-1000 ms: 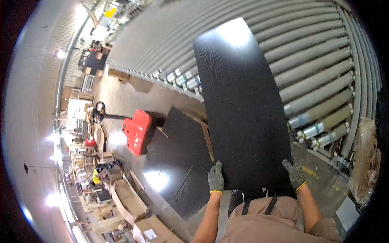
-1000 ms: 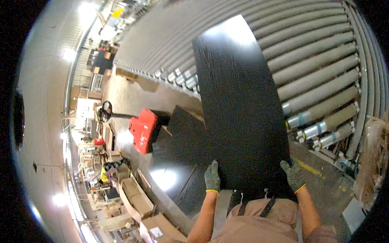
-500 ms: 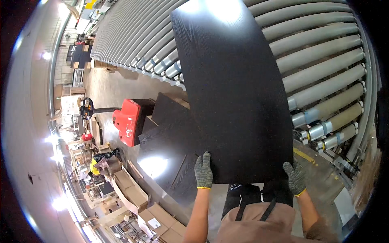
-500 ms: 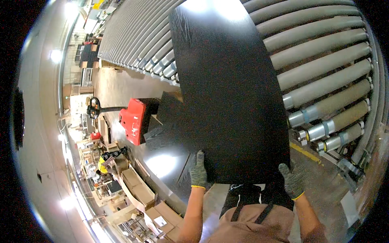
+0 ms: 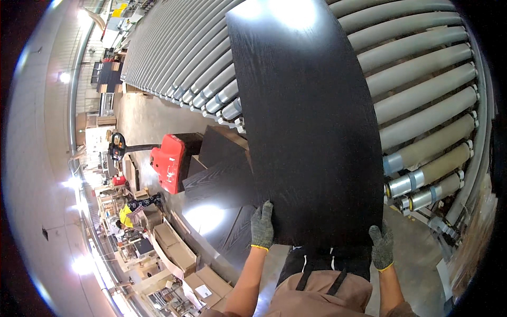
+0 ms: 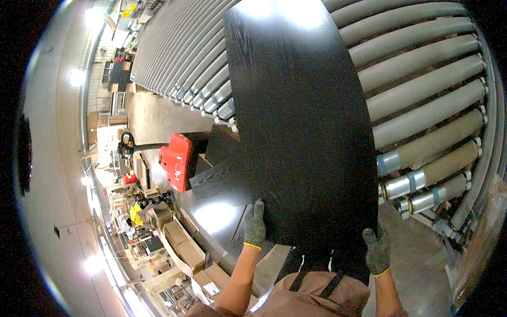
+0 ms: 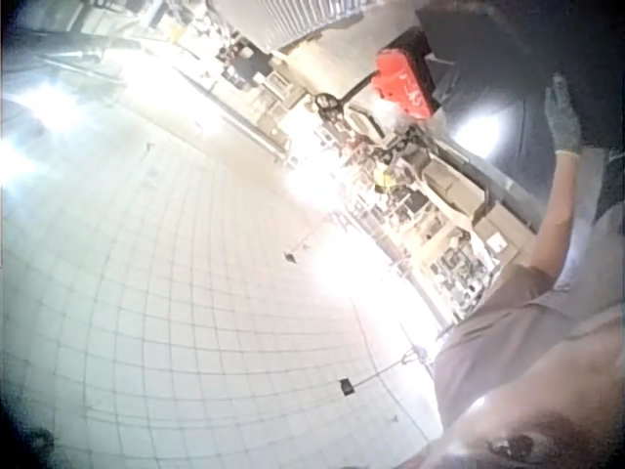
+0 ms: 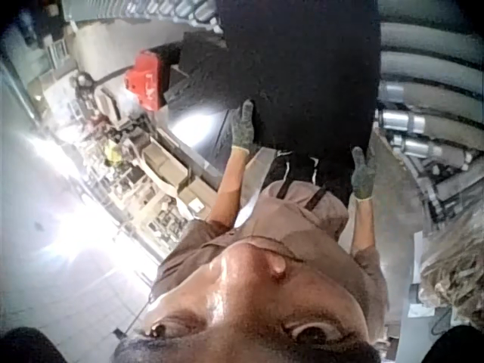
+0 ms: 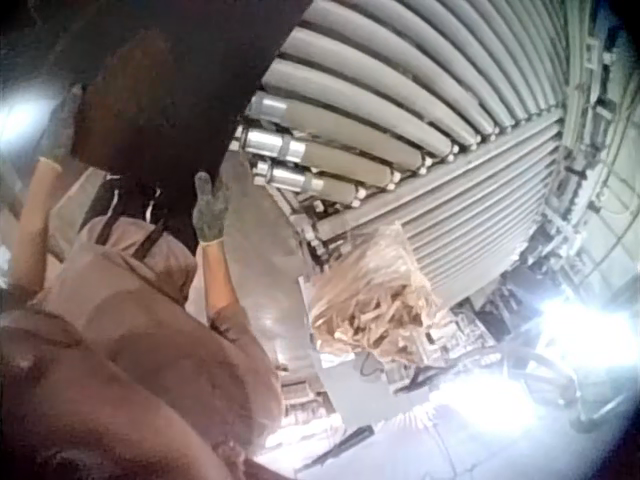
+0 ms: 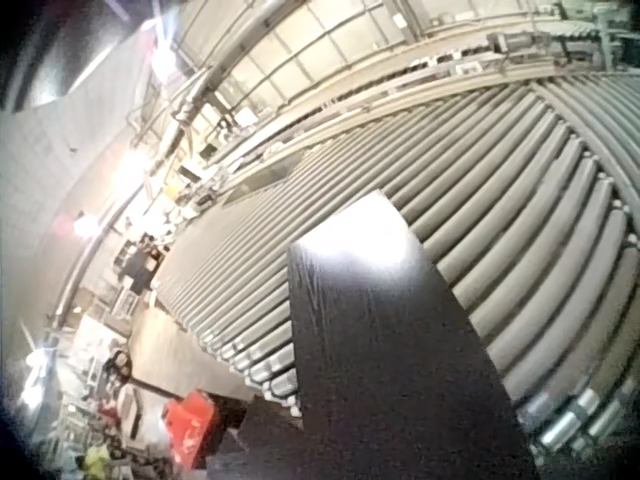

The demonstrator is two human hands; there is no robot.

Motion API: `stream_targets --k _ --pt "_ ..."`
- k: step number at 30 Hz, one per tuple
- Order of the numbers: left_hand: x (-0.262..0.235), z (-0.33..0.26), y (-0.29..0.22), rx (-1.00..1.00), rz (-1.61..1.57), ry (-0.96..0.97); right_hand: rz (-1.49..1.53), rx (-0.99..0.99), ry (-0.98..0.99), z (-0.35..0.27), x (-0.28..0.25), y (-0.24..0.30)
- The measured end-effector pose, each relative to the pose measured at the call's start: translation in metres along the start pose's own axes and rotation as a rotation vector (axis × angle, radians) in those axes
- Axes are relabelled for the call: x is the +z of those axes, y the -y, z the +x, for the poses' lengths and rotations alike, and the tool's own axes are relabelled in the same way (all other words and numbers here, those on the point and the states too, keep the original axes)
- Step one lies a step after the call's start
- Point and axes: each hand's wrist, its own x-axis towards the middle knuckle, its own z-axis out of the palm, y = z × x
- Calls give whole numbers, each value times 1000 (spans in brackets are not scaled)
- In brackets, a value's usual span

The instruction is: The person picks up dark wood panels one at a time from a conveyor belt and stacks them on a nearby pallet.

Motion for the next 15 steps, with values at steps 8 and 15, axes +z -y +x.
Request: stream_targets --k 8,15 --pt "17 -10 17 102 -12 72 -5 47 -30 -13 -22 10" --pt "20 -20 -3 178 168 121 112 84 -150 -25 -37 -22"
